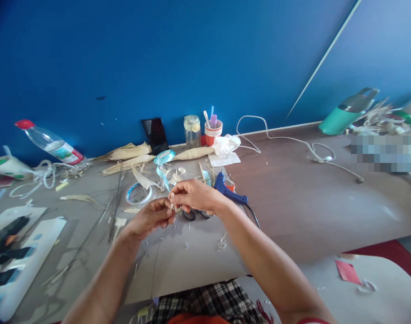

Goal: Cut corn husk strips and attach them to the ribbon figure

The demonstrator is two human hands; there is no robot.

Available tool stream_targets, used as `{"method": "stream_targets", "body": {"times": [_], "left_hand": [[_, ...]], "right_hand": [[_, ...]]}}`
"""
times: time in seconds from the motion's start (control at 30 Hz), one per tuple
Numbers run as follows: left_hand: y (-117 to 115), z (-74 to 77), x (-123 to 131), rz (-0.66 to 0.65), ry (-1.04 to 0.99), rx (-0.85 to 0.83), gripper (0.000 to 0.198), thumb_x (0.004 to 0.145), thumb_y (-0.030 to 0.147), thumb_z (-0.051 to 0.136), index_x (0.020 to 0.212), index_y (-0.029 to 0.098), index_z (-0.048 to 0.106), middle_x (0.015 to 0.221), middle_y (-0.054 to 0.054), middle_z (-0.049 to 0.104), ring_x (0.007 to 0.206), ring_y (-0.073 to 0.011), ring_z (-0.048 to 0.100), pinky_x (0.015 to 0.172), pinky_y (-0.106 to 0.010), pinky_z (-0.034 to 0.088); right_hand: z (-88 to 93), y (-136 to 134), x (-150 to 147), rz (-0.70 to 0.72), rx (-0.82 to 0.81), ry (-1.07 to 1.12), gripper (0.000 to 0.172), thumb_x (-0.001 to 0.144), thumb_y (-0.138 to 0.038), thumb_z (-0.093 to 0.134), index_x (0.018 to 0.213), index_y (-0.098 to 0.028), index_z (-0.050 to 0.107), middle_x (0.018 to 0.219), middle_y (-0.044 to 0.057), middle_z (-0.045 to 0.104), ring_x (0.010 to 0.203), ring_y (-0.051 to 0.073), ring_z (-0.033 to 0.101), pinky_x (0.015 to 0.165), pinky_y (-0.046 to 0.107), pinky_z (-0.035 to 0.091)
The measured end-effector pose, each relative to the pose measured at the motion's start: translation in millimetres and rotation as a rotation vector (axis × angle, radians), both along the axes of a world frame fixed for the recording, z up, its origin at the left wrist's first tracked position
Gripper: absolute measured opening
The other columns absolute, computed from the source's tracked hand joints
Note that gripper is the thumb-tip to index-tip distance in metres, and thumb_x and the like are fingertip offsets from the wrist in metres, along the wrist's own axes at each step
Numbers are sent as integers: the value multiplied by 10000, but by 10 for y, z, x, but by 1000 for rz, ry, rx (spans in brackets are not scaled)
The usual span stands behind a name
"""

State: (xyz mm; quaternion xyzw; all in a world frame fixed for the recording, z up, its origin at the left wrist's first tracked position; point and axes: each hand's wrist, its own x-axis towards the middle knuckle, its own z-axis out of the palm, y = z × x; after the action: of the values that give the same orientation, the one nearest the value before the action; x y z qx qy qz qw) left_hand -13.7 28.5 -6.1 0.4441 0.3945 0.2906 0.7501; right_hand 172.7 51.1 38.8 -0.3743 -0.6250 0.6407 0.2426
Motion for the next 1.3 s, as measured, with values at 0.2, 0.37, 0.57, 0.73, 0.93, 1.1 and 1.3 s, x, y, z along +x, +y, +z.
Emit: {"method": "stream_targets", "body": {"times": [0.2, 0.37, 0.57, 0.73, 0.93, 1.1, 1.3], "left_hand": [[17, -9, 11, 23, 3, -14, 344, 616, 376, 789, 703, 130, 564, 566, -4, 623, 450, -45, 468, 460, -172, 325], [22, 11, 21, 31, 12, 2, 367, 602, 396, 794, 690, 129, 558, 544, -2, 615, 434, -47, 447, 451, -183, 311], [37, -4, 13, 73, 38, 55, 370, 624, 420, 776, 698, 135, 551, 562, 3, 608, 443, -52, 445, 461, -195, 308], [45, -24, 9, 82, 55, 103, 324, 678, 400, 741, 698, 135, 555, 586, 1, 610, 462, -54, 453, 480, -202, 312], [34, -26, 18, 72, 100, 142, 289, 710, 380, 717, 698, 136, 562, 616, -6, 630, 483, -67, 480, 514, -215, 340], [32, -12, 34, 69, 140, 179, 308, 696, 399, 721, 670, 136, 564, 607, -10, 631, 477, -76, 489, 514, -224, 352], [30, -17, 46, 66, 176, 197, 320, 681, 412, 727, 664, 141, 558, 580, -2, 620, 459, -77, 484, 495, -221, 356]], "right_hand": [[-145, -12, -31, -252, 64, -32, 169, 781, -301, 568, 741, -150, 630, 554, -43, 505, 429, 45, 359, 422, 190, 270], [-297, 4, -35, -449, 174, -28, 230, 786, -365, 565, 751, -153, 646, 479, -59, 428, 444, 68, 346, 443, 202, 285], [-302, -67, -81, -421, 203, -48, 207, 801, -332, 530, 772, -159, 639, 567, -22, 546, 442, 74, 409, 444, 202, 331], [-243, -103, -92, -419, 198, -23, 213, 814, -328, 517, 802, -153, 637, 669, 8, 613, 428, 61, 408, 426, 195, 324], [-251, -95, -72, -405, 183, 11, 191, 810, -305, 521, 803, -149, 632, 665, 1, 610, 429, 58, 425, 417, 184, 324], [-293, -91, -63, -401, 188, -17, 181, 811, -292, 518, 795, -155, 636, 658, -5, 613, 419, 55, 418, 409, 179, 315], [-314, -90, -48, -405, 221, -65, 166, 809, -281, 523, 788, -162, 636, 655, -9, 613, 426, 54, 430, 427, 175, 342]]}}
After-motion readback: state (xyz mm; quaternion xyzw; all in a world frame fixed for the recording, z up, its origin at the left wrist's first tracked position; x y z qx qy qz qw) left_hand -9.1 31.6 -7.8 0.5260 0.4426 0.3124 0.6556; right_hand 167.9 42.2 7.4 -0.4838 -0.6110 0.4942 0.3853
